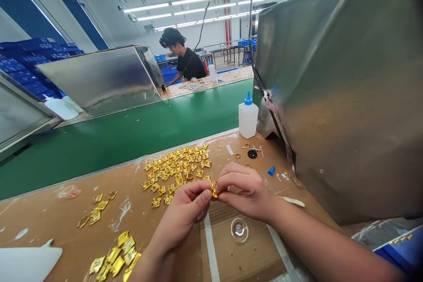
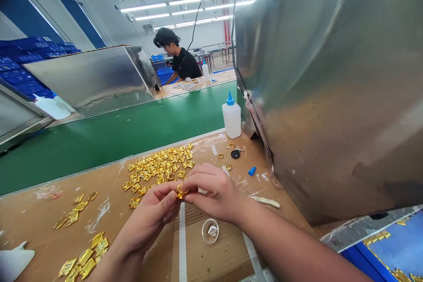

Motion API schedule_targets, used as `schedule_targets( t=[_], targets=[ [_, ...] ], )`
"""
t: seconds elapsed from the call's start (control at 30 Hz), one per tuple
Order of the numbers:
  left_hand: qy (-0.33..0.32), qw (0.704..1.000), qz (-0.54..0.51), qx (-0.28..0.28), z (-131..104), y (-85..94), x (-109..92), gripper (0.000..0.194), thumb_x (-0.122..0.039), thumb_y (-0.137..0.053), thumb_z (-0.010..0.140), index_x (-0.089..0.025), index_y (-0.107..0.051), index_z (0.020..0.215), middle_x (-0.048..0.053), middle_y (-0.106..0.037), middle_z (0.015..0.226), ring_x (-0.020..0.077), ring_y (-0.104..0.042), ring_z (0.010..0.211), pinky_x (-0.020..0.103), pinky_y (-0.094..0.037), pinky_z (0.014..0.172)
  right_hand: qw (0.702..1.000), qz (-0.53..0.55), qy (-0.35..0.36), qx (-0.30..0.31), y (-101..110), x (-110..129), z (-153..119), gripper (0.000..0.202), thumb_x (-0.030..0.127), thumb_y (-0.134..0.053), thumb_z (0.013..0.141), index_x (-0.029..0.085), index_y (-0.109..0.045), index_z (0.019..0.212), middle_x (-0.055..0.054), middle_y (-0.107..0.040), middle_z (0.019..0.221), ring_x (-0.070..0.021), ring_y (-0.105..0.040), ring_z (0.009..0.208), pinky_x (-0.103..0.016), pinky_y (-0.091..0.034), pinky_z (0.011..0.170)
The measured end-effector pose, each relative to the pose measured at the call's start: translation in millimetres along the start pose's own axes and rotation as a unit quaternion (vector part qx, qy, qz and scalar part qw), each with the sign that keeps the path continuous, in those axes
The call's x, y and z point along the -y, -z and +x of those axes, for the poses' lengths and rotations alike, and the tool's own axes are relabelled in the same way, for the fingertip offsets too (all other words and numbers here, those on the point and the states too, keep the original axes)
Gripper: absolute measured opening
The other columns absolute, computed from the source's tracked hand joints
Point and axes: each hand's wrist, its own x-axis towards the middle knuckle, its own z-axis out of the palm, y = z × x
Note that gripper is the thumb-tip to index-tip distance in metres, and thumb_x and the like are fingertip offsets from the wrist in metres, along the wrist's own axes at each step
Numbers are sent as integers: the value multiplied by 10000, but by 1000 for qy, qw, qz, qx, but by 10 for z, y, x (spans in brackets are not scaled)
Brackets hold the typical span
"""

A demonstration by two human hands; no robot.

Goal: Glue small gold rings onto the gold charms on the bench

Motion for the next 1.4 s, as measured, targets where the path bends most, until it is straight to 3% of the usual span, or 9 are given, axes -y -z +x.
schedule_targets(
  t=[0.17, 0.3, 0.43, 0.53, 0.67, 0.77, 0.9, 1.1, 1.4],
  targets=[
    [-17, 999, 15, -25, 7, -14, 3, 520, -617, -845, 776, -138, -778, 969, -68, -407, 550, 64, -254, 497, 222, -208, 493, 1000, -3, -9, -9, -24, -24, 1, 46, 161, -687, 953, 196, -679, 926, -6, -662, 781, -143, -606, 731, -286, -503, 672],
    [-110, 982, 99, -115, -40, -24, -49, 432, -562, -816, 834, -192, -783, 1054, -35, -509, 603, 104, -385, 533, 234, -297, 512, 998, 15, -51, -24, -38, 5, 20, 112, 137, -668, 947, 196, -663, 1042, -29, -663, 915, -141, -612, 809, -301, -530, 749],
    [-265, 903, 270, -203, -135, -25, -140, 220, -374, -789, 900, -246, -800, 1079, 67, -738, 979, 160, -583, 712, 272, -455, 647, 970, 113, -214, -33, -61, 1, 26, 140, 224, -685, 946, 195, -691, 1082, -33, -692, 938, -131, -626, 792, -284, -547, 732],
    [-336, 847, 376, -170, -169, -10, -163, 241, -255, -761, 923, -260, -787, 1162, 94, -752, 1190, 180, -654, 799, 303, -517, 740, 923, 221, -316, 0, -75, -41, 19, 188, 346, -751, 924, 183, -747, 1016, -20, -719, 831, -121, -653, 706, -258, -558, 662],
    [-383, 804, 436, -128, -160, 3, -140, 343, -172, -711, 957, -261, -731, 1288, 86, -752, 1195, 209, -699, 995, 320, -539, 875, 887, 293, -358, 5, -70, -94, -12, 240, 403, -834, 855, 180, -778, 925, -20, -744, 755, -123, -690, 647, -248, -579, 629],
    [-391, 811, 421, -114, -153, -13, -124, 344, -165, -689, 977, -251, -719, 1309, 77, -740, 1149, 197, -693, 1053, 301, -541, 897, 880, 308, -360, 1, -69, -120, -46, 230, 395, -853, 843, 185, -795, 919, -24, -756, 724, -127, -699, 616, -242, -584, 606],
    [-365, 846, 369, -119, -153, -61, -108, 340, -207, -681, 992, -258, -721, 1326, 66, -725, 1107, 168, -691, 964, 284, -551, 840, 883, 315, -349, -15, -91, -151, -75, 201, 378, -845, 860, 188, -797, 903, -27, -758, 716, -125, -694, 577, -236, -583, 572],
    [-357, 873, 312, -117, -163, -154, -119, 342, -204, -635, 1010, -246, -722, 1338, 96, -722, 1141, 185, -689, 991, 296, -576, 814, 912, 254, -319, -52, -95, -139, -85, 152, 339, -848, 859, 202, -801, 905, -32, -767, 729, -135, -702, 581, -233, -594, 553],
    [-426, 836, 314, -142, -154, -161, -78, 380, -73, -638, 958, -250, -755, 1273, 37, -704, 930, 132, -658, 819, 245, -532, 691, 971, 108, -213, -7, -65, -96, -123, 68, 210, -724, 961, 232, -786, 945, -17, -754, 780, -135, -699, 699, -241, -572, 660]
  ],
)
